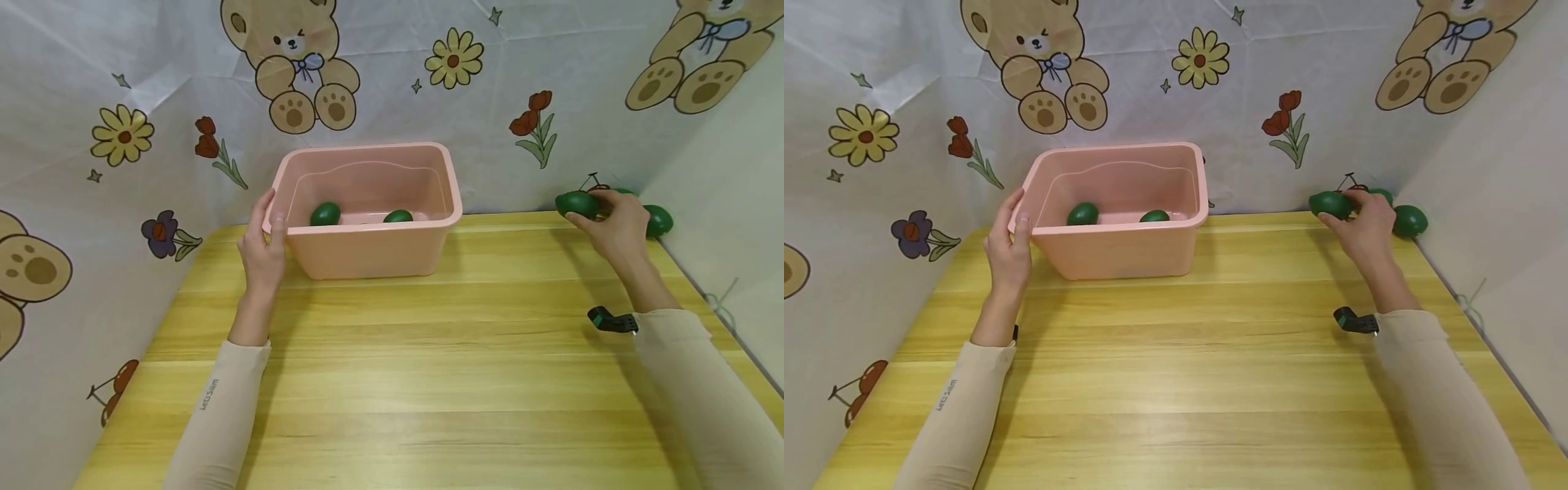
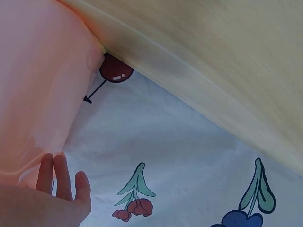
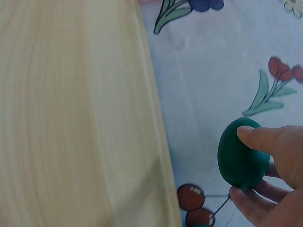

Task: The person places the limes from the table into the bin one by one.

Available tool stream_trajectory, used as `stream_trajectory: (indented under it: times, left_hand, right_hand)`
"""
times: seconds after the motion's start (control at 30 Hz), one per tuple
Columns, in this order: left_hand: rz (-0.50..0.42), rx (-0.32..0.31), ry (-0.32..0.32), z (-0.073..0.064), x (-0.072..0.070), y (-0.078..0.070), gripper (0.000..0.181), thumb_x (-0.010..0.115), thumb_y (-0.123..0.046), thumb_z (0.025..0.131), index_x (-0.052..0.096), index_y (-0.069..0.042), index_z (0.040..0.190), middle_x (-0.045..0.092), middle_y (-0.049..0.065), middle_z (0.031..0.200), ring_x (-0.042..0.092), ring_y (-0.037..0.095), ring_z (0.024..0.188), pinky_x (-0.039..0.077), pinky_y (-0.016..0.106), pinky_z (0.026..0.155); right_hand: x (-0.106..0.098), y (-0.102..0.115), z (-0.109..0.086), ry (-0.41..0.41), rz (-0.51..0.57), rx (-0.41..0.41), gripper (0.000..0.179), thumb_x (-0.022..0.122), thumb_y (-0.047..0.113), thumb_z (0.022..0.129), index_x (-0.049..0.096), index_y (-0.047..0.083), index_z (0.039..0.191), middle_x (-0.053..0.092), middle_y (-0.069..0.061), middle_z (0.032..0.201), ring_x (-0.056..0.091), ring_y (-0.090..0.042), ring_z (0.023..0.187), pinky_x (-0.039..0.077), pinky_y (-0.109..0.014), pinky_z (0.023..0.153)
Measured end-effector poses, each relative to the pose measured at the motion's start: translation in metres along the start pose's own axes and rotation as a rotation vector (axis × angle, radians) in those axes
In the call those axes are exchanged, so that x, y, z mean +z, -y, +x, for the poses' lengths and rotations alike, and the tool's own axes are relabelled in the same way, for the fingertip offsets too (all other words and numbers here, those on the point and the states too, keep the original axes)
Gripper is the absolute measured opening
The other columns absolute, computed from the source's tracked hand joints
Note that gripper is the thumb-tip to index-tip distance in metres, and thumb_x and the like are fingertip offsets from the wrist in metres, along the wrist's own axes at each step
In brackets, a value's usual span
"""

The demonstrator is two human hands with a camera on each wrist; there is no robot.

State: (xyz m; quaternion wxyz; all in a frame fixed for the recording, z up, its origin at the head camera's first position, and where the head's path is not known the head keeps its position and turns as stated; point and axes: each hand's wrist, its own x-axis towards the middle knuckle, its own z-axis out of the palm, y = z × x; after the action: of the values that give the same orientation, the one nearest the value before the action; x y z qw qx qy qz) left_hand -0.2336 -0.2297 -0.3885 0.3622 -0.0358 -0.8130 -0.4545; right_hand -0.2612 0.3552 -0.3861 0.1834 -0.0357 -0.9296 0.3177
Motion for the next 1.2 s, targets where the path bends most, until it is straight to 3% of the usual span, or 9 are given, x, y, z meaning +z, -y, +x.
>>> stream_trajectory:
  times: [0.13, 0.2, 0.27, 0.4, 0.47, 0.53, 0.63, 0.73, 1.2]
  left_hand:
    - [0.002, 0.007, -0.003, 0.001, 0.001, 0.000, 0.056, 0.052, -0.047, 0.100, 0.060, -0.022, 0.150, 0.067, 0.004, 0.145, 0.068, 0.031, 0.121, 0.052, 0.056, 0.103]
    - [0.000, 0.007, -0.002, 0.002, 0.001, -0.001, 0.057, 0.052, -0.048, 0.100, 0.060, -0.022, 0.150, 0.067, 0.004, 0.145, 0.068, 0.031, 0.121, 0.053, 0.056, 0.103]
    - [-0.001, 0.007, 0.001, 0.002, 0.002, -0.001, 0.057, 0.052, -0.048, 0.100, 0.060, -0.022, 0.150, 0.067, 0.004, 0.145, 0.067, 0.031, 0.122, 0.053, 0.056, 0.104]
    - [-0.005, 0.002, 0.006, 0.002, 0.001, -0.002, 0.057, 0.052, -0.048, 0.100, 0.060, -0.022, 0.150, 0.066, 0.005, 0.145, 0.067, 0.031, 0.124, 0.052, 0.056, 0.105]
    - [-0.006, 0.000, 0.008, 0.002, 0.001, -0.002, 0.058, 0.052, -0.049, 0.100, 0.059, -0.022, 0.151, 0.067, 0.006, 0.145, 0.067, 0.031, 0.123, 0.053, 0.056, 0.105]
    - [-0.005, 0.000, 0.011, 0.002, 0.001, -0.003, 0.058, 0.052, -0.049, 0.100, 0.059, -0.022, 0.151, 0.066, 0.006, 0.146, 0.067, 0.031, 0.123, 0.053, 0.056, 0.105]
    - [-0.007, 0.001, 0.016, 0.003, 0.001, -0.004, 0.057, 0.053, -0.047, 0.100, 0.059, -0.021, 0.151, 0.066, 0.005, 0.146, 0.067, 0.031, 0.124, 0.052, 0.056, 0.106]
    - [-0.006, -0.002, 0.015, 0.003, 0.001, -0.004, 0.056, 0.053, -0.046, 0.100, 0.060, -0.021, 0.150, 0.066, 0.005, 0.146, 0.067, 0.031, 0.124, 0.052, 0.055, 0.106]
    - [0.001, -0.013, 0.003, -0.001, -0.001, -0.002, 0.055, 0.053, -0.046, 0.102, 0.060, -0.022, 0.150, 0.068, 0.006, 0.144, 0.068, 0.030, 0.122, 0.052, 0.055, 0.104]
  right_hand:
    - [0.000, 0.021, -0.004, -0.035, 0.008, -0.064, 0.063, 0.077, 0.033, 0.096, 0.059, -0.002, 0.145, 0.062, -0.032, 0.131, 0.055, -0.050, 0.119, 0.031, -0.063, 0.111]
    - [0.000, 0.033, -0.005, -0.051, 0.012, -0.086, 0.062, 0.078, 0.034, 0.095, 0.061, 0.001, 0.144, 0.065, -0.030, 0.128, 0.059, -0.044, 0.114, 0.038, -0.052, 0.105]
    - [0.000, 0.044, -0.008, -0.068, 0.016, -0.103, 0.060, 0.080, 0.035, 0.093, 0.064, 0.003, 0.142, 0.066, -0.026, 0.125, 0.062, -0.030, 0.105, 0.043, -0.038, 0.096]
    - [-0.001, 0.065, -0.012, -0.093, 0.041, -0.149, 0.059, 0.083, 0.036, 0.090, 0.067, 0.009, 0.140, 0.066, -0.020, 0.122, 0.051, 0.004, 0.093, 0.037, -0.021, 0.085]
    - [0.000, 0.072, -0.013, -0.108, 0.066, -0.178, 0.058, 0.084, 0.035, 0.090, 0.068, 0.010, 0.140, 0.066, -0.018, 0.123, 0.046, 0.013, 0.088, 0.036, -0.014, 0.084]
    - [0.001, 0.078, -0.015, -0.121, 0.084, -0.207, 0.058, 0.084, 0.033, 0.090, 0.068, 0.011, 0.140, 0.065, -0.017, 0.125, 0.052, 0.009, 0.093, 0.036, -0.008, 0.083]
    - [0.002, 0.088, -0.018, -0.114, 0.118, -0.225, 0.057, 0.084, 0.031, 0.090, 0.068, 0.010, 0.140, 0.064, -0.016, 0.129, 0.061, -0.010, 0.111, 0.039, 0.000, 0.080]
    - [0.004, 0.099, -0.021, -0.108, 0.149, -0.242, 0.056, 0.083, 0.032, 0.090, 0.068, 0.010, 0.140, 0.064, -0.014, 0.131, 0.060, -0.025, 0.123, 0.045, -0.001, 0.084]
    - [0.010, 0.158, -0.033, -0.047, 0.292, -0.377, 0.054, 0.086, 0.022, 0.088, 0.069, 0.013, 0.139, 0.064, -0.007, 0.127, 0.061, -0.017, 0.120, 0.057, -0.020, 0.094]
